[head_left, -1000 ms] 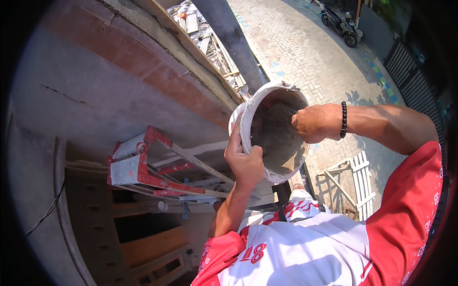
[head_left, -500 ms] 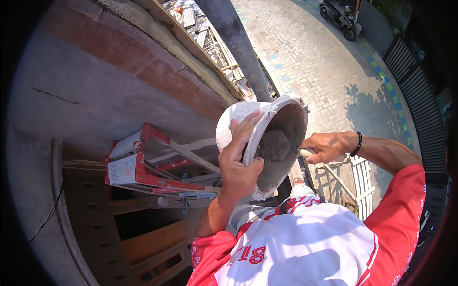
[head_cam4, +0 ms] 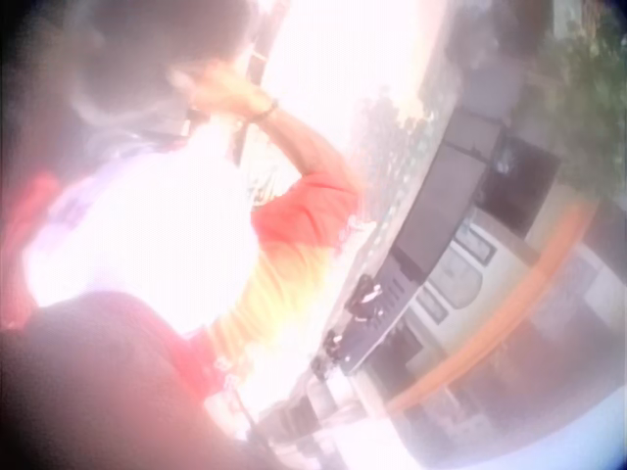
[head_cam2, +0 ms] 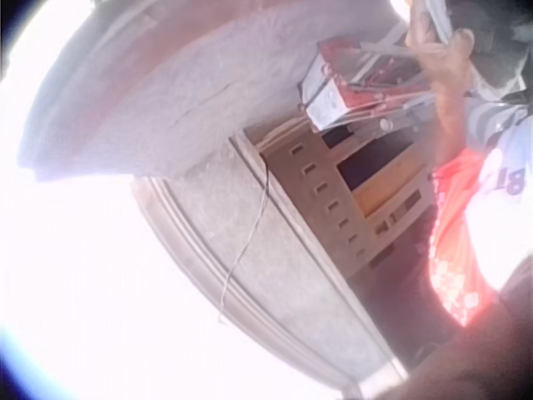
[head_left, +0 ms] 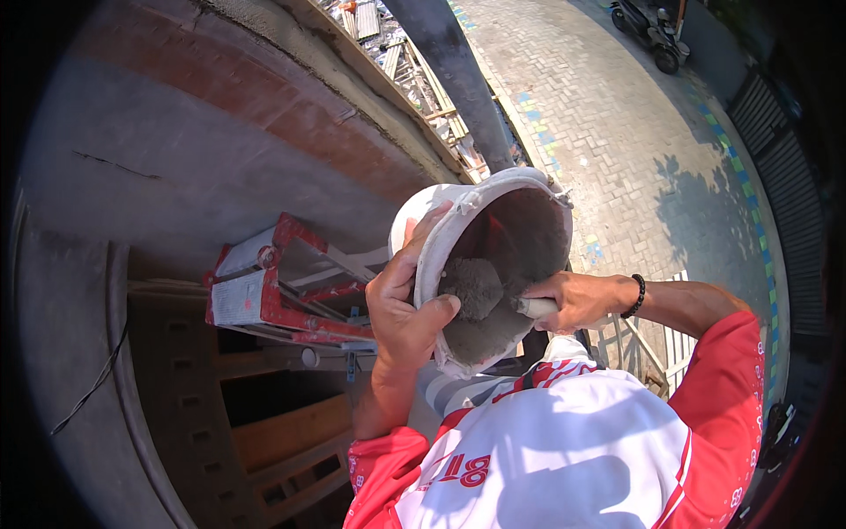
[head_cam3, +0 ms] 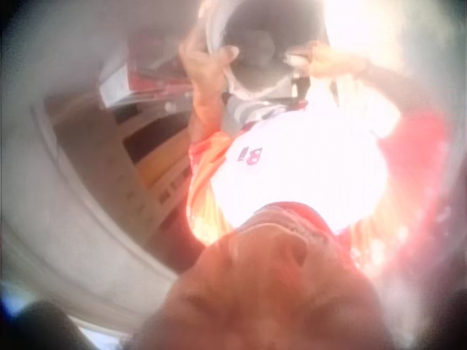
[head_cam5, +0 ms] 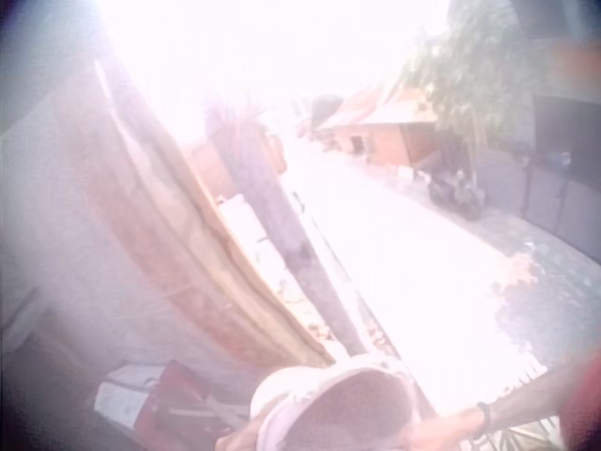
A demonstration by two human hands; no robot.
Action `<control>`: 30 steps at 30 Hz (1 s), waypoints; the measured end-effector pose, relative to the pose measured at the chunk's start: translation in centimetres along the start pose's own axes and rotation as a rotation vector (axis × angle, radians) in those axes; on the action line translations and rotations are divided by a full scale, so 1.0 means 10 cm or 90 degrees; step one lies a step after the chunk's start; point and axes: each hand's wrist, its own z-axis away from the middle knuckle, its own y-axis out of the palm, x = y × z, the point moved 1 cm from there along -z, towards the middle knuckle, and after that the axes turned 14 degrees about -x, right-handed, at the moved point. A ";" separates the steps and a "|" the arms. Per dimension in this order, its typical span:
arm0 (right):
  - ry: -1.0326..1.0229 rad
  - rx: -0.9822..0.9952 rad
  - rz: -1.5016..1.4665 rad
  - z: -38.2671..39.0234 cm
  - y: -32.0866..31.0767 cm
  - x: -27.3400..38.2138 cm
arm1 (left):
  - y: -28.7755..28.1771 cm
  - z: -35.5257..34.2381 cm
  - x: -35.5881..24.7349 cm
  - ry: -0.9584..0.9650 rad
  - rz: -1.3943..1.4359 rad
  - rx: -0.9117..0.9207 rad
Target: The person scoops cement from a bucket with a trowel and applies it to a concrete beam, smoothing the surface repeatedly. The person works on a ladder outdoors, repeatedly refilling the trowel and spreading the cement along the beam.
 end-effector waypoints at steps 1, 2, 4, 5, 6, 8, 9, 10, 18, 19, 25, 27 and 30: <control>-0.038 -0.026 -0.002 -0.02 0.04 0.01 | -0.04 0.00 -0.01 -0.005 -0.022 -0.005; -0.014 -0.041 -0.005 0.00 0.06 0.04 | -0.09 0.00 -0.01 -0.010 -0.043 -0.010; 0.033 -0.045 -0.057 0.02 0.10 0.07 | -0.22 -0.03 0.05 -0.018 0.057 -0.027; 0.057 -0.048 -0.084 0.03 0.11 0.09 | -0.27 -0.04 0.10 -0.022 0.107 -0.035; 0.023 -0.061 -0.045 0.03 0.07 0.14 | -0.31 -0.06 0.12 -0.024 0.118 -0.068; -0.045 -0.089 0.030 0.10 -0.05 0.25 | -0.43 -0.02 0.26 -0.016 0.151 -0.109; -0.079 -0.107 0.107 0.15 -0.13 0.30 | -0.47 -0.01 0.29 -0.009 0.169 -0.132; -0.109 -0.127 0.182 0.23 -0.21 0.32 | -0.45 0.00 0.24 -0.024 0.166 -0.150; -0.129 -0.179 0.651 0.44 -0.20 0.53 | -0.24 0.08 0.34 -0.074 0.087 -0.114; -0.108 -0.165 0.616 0.46 -0.20 0.62 | -0.26 0.12 0.39 -0.036 0.025 -0.123; 0.026 -0.062 0.495 0.54 -0.38 0.77 | -0.17 0.20 0.43 -0.057 0.063 -0.091; 0.060 -0.046 0.478 0.48 -0.33 0.63 | -0.14 0.21 0.39 -0.030 0.013 -0.078; 0.015 -0.002 0.388 0.34 -0.27 0.38 | -0.06 0.20 0.36 -0.067 0.087 -0.088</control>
